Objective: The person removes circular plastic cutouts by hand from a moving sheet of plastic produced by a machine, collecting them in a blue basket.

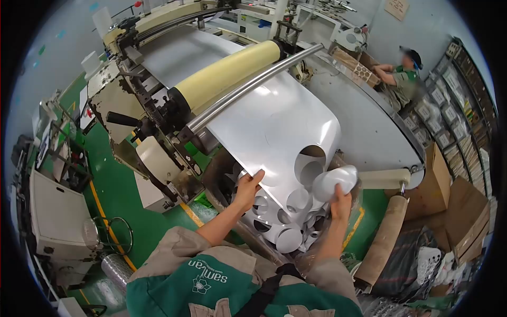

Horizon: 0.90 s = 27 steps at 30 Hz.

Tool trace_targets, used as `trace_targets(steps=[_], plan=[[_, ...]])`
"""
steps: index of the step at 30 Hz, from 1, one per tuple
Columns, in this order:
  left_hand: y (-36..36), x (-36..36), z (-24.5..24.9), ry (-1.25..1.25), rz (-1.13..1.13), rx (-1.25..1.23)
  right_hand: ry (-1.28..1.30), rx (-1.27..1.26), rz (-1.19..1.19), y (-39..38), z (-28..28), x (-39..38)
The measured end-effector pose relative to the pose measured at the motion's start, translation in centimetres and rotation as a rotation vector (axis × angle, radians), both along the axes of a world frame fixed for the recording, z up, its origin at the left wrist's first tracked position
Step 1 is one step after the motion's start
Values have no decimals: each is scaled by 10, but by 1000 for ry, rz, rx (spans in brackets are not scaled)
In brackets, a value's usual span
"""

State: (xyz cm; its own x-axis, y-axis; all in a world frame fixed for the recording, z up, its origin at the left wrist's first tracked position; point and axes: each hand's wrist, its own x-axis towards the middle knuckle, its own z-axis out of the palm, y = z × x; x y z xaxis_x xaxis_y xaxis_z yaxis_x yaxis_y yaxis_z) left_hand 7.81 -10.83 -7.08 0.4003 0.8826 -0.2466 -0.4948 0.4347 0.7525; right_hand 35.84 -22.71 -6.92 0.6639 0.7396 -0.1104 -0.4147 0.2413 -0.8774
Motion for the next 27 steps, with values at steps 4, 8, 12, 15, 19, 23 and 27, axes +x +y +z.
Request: trace_targets(steps=[4, 8, 12, 15, 19, 23, 27], plan=[[-13, 19, -6, 202, -81, 21, 322, 152, -256, -42, -31, 35], [-29, 27, -37, 187, -116, 7, 136, -188, -262, -112, -40, 28], [-16, 15, -63, 185, 44, -23, -389, -826, -19, -164, -67, 32], [-19, 7, -61, 254, -66, -21, -642, -726, -32, -162, -55, 20], [-25, 9, -57, 225, -242, -58, -373, -289, 156, -64, 41, -58], [-30, 11, -27, 81, -355, -25, -608, -426, 429, 1, -9, -70], [-30, 4, -56, 235, -384, 4, -237, -322, 558, -14, -9, -71]])
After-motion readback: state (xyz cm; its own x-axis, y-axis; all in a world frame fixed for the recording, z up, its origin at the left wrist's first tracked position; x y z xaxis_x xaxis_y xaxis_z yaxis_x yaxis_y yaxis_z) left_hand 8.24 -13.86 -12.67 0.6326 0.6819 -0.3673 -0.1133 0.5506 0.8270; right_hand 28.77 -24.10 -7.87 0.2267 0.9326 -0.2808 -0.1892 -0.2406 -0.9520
